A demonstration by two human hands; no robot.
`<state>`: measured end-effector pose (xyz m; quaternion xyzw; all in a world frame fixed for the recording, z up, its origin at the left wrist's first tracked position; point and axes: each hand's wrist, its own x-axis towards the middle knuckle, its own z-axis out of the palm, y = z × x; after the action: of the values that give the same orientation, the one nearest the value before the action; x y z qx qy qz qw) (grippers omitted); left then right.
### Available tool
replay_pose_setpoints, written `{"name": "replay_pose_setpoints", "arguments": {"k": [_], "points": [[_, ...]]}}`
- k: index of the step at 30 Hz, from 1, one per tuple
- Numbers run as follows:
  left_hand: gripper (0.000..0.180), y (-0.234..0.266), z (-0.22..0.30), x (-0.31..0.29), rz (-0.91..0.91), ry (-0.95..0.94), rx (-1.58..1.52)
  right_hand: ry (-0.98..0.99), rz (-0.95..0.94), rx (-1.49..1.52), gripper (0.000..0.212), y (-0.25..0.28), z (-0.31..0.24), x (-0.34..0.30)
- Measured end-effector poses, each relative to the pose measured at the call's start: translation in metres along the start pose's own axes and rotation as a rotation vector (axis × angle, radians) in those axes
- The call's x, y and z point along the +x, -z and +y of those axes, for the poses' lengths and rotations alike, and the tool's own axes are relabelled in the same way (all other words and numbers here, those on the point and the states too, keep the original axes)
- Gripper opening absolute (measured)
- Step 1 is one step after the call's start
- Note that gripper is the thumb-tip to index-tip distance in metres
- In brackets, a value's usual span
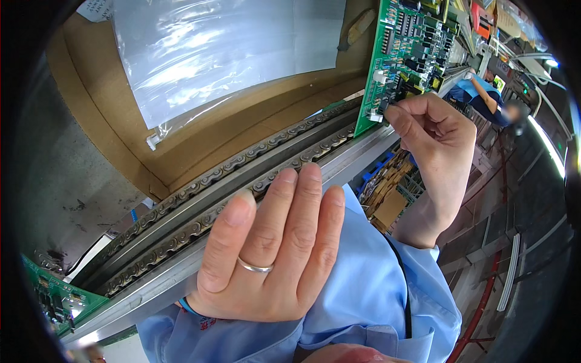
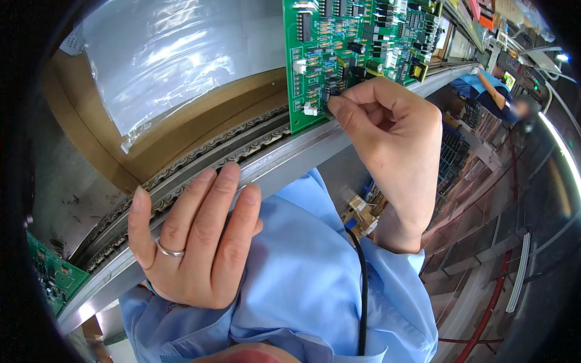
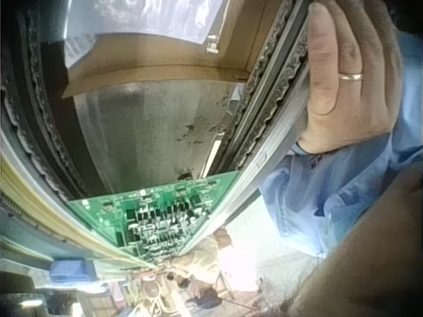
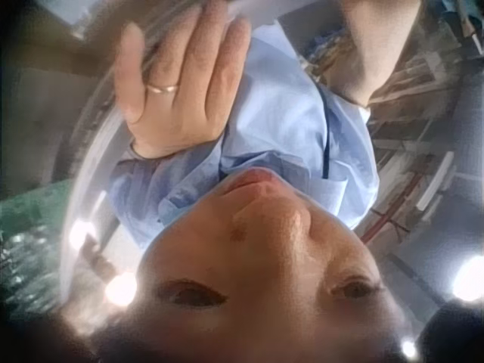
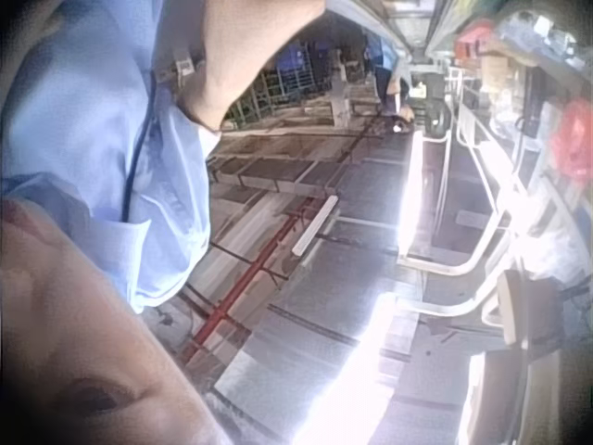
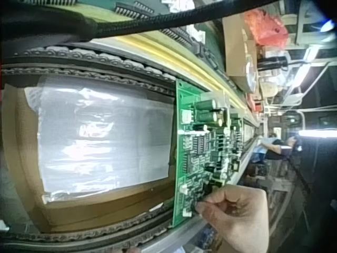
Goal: Manually inserting electronic components into printed circuit boards on an assembly line conveyor.
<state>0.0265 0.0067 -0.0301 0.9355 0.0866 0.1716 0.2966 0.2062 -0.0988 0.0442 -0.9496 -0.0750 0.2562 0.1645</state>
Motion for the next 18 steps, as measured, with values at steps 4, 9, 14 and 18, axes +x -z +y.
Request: {"name": "replay_pose_setpoints", "arguments": {"k": [4, 9, 14, 18], "points": [[0.023, -0.002, -0.003, 0.001, -0.003, -0.007, -0.034, -0.011, 0.02, -0.001, 0.005, 0.001, 0.005, 0.0], [0.024, 0.006, -0.003, 0.005, 0.005, 0.026, -0.114, 0.092, 0.097, -0.093, 0.016, 0.012, -0.003, -0.016], [0.027, 0.004, -0.004, 0.003, 0.02, 0.056, -0.104, 0.31, 0.0, -0.105, 0.026, 0.01, 0.019, -0.01], [0.027, 0.01, -0.006, 0.006, -0.016, 0.046, -0.121, 0.401, -0.017, -0.115, 0.028, 0.014, 0.03, -0.008]]}}
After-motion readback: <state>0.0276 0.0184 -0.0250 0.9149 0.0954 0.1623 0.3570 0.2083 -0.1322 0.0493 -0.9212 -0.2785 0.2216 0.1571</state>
